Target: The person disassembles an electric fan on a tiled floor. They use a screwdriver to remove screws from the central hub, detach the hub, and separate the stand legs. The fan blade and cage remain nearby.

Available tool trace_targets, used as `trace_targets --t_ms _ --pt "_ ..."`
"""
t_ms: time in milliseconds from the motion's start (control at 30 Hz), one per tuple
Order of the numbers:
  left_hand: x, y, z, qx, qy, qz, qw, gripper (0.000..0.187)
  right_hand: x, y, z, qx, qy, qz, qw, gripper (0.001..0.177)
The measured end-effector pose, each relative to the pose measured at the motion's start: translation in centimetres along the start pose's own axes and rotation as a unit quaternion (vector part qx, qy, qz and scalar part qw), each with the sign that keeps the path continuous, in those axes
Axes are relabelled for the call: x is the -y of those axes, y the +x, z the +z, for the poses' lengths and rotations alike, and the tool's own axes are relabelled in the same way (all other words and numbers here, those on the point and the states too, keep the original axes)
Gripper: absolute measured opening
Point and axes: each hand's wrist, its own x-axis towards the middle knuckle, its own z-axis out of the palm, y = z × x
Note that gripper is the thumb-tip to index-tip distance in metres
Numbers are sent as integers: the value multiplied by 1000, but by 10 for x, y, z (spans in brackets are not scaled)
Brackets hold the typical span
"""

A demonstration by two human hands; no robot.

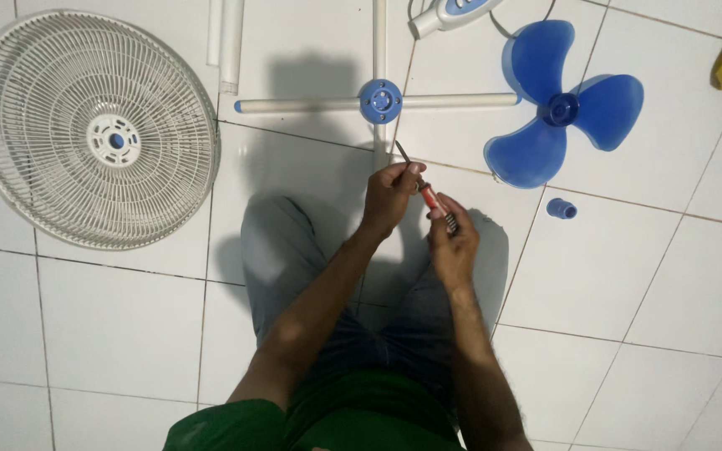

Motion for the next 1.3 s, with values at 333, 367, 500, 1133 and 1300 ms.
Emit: trace_targets --t_ms 333,367,500,1133,1300 --pt "29 49 -58 -192 351 237 885 30 18 65 -16 -27 -216 -212 953 27" --pt "32 57 -67 -190 380 266 865 31 23 72 -14 -17 -238 -230 943 26" --pt "43 94 -76 -178 432 273 841 44 41 98 0 30 -332 -299 894 23" --pt "64 144 -75 -124 440 270 848 81 59 138 57 89 -456 -334 820 16" --pt "55 143 -73 -137 433 265 850 80 59 142 61 106 -477 -331 807 19"
